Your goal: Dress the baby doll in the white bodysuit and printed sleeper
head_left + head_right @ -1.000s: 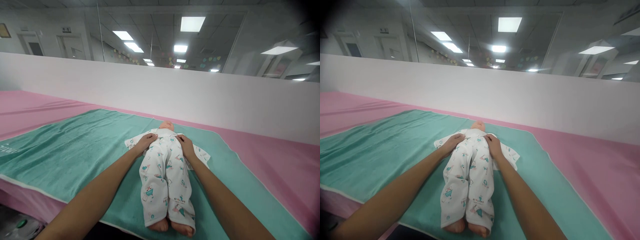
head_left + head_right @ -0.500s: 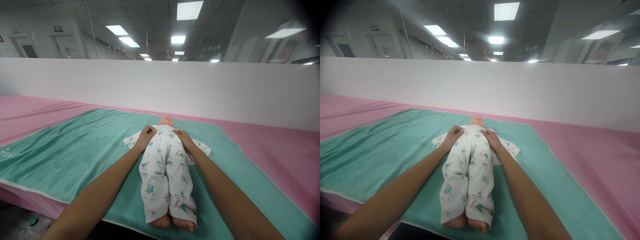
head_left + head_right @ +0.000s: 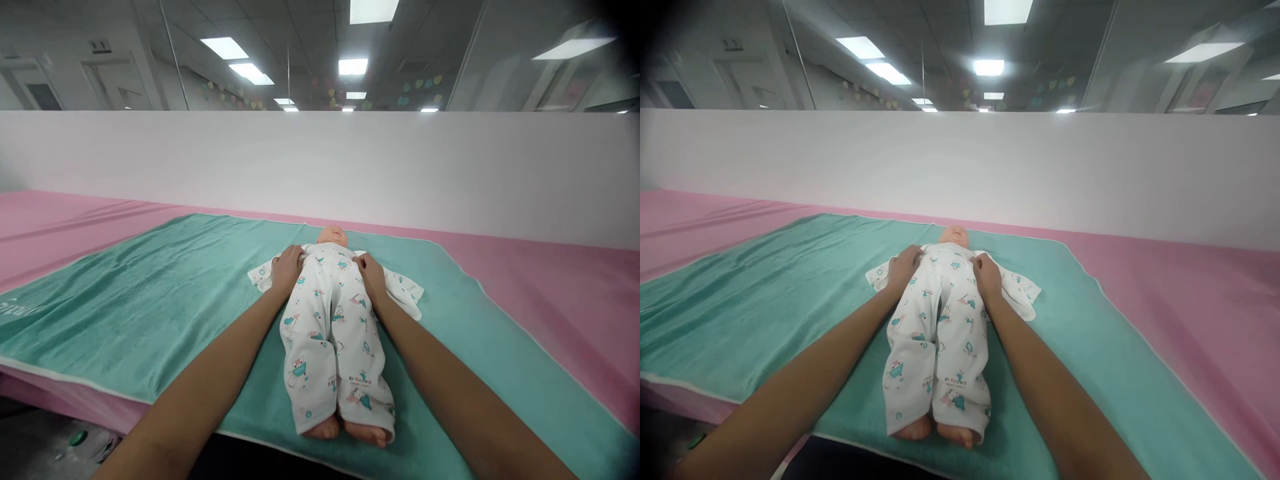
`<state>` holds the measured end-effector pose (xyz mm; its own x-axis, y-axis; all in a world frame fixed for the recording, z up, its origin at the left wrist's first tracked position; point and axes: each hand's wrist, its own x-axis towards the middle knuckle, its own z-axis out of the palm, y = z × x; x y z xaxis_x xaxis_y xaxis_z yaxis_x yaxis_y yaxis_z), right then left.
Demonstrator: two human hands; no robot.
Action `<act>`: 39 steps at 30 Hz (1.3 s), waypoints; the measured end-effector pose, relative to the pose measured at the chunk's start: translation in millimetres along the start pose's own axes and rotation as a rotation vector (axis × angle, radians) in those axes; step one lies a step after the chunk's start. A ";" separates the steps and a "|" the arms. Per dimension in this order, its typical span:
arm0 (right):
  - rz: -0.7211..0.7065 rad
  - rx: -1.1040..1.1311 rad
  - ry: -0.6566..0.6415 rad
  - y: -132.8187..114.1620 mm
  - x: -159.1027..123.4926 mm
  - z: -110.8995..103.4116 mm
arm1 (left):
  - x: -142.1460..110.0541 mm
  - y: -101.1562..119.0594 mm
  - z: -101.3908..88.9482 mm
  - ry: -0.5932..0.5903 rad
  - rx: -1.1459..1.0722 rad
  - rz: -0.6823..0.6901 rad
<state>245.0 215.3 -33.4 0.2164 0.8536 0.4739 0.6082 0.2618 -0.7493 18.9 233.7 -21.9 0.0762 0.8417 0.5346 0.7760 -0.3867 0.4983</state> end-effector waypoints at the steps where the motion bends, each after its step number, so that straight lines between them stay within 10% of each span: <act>1: -0.034 -0.027 -0.010 0.9 -2.9 -1.8 | -1.3 -1.0 -1.2 -0.004 0.013 0.012; 15: -0.068 0.147 -0.207 -1.8 1.5 -19.4 | 17.3 -21.1 -7.7 -0.294 -0.128 0.001; 30: -0.027 -0.207 0.074 1.9 -2.0 0.5 | -6.1 4.6 -8.0 0.045 0.202 0.099; 39: 0.036 0.029 -0.214 9.0 -17.6 -17.7 | -22.2 3.0 -18.1 -0.227 -0.386 -0.166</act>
<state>260.1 194.6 -40.3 0.0687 0.9380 0.3399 0.5803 0.2395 -0.7784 8.2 207.0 -19.9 0.1393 0.9483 0.2850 0.5028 -0.3157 0.8047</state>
